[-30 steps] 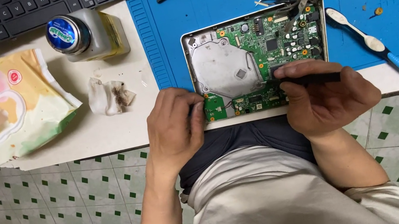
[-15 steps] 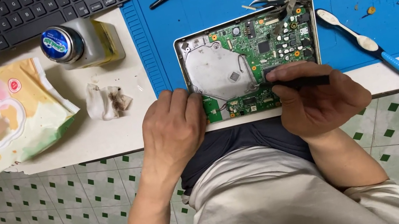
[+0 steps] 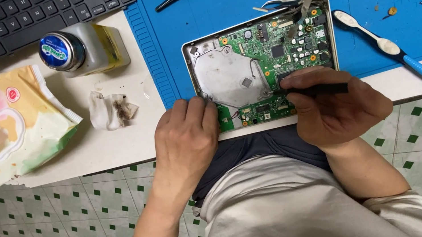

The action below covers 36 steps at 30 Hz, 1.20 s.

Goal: The person is using a small black tool to inspect various components on a circuit board, then picks up and rotates the device to examine it from different angles.

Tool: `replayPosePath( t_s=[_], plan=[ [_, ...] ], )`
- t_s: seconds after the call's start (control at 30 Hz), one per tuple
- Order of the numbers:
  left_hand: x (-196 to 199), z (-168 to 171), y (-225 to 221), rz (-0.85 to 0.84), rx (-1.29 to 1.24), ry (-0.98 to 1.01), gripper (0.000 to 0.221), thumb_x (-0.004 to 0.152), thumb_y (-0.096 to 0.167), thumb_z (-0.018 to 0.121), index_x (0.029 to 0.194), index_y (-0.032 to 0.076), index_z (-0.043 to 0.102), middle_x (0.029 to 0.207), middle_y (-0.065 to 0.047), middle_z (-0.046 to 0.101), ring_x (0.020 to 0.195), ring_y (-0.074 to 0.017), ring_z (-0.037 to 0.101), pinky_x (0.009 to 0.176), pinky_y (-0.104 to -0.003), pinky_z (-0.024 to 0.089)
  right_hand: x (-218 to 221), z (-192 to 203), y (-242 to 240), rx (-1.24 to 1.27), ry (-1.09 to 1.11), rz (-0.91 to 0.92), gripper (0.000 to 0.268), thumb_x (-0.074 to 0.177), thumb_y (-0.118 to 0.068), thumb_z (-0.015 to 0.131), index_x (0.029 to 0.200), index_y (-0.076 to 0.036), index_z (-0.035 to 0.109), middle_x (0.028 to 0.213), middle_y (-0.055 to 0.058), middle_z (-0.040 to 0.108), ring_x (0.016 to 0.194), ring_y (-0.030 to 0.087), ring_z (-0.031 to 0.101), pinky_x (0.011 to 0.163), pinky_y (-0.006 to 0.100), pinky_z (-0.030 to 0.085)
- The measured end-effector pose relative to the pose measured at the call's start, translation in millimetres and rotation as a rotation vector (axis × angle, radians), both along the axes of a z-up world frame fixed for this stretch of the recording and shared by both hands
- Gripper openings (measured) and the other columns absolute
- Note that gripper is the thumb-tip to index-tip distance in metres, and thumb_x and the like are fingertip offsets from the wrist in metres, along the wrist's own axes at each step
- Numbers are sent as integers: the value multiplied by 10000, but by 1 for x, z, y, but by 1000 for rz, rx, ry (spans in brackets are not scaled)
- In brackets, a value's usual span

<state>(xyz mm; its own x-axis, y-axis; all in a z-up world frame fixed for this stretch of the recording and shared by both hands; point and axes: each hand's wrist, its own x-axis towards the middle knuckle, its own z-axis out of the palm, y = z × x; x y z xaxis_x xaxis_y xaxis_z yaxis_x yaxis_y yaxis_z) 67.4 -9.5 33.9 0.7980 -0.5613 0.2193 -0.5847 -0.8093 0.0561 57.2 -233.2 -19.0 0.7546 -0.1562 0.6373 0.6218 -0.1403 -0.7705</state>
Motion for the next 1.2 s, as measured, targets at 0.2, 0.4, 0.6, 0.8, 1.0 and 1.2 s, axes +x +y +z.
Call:
replayPosePath(
  t_s=[0.2,0.4,0.6,0.8,1.0,1.2],
  plan=[
    [-3,1,-3,36,-15,-17,171,959,-70,650,844,54,625,769,-72,482,651,-247,440,514,-356,366,-2,-1,1,0,14,-16,788,916,219,600,1477,-247,302,971,356,577,758,450,671,706,544,630],
    [-6,-3,-4,96,6,9,163,826,-81,584,820,80,607,786,-63,477,651,-243,438,505,-356,368,-4,-1,-1,22,17,14,842,915,245,610,1531,-259,333,1009,343,577,796,437,672,743,540,641],
    [-8,-1,-11,106,69,-51,228,842,-112,527,766,98,568,783,-68,467,649,-241,427,502,-350,340,-3,3,0,14,24,1,845,920,242,630,1545,-250,345,996,338,580,806,435,678,750,541,650],
    [-8,-1,-10,90,50,-57,245,830,-120,479,736,102,524,741,-67,417,630,-238,398,511,-350,317,-3,-1,-1,23,22,10,811,922,205,637,1517,-250,327,1023,337,586,827,434,686,755,526,659],
    [-9,-23,-4,23,-31,-185,230,839,-17,469,762,83,661,704,-68,490,581,-240,492,497,-318,421,-1,-10,1,108,-40,-19,793,857,225,730,1478,-97,357,902,315,643,803,457,714,735,585,639],
    [-13,-13,-2,84,-151,-124,248,872,16,479,831,104,707,720,-42,504,573,-234,513,483,-326,429,-3,-22,-6,121,-68,21,818,861,225,720,1500,-111,334,945,326,642,840,472,717,771,596,626]
  ],
)
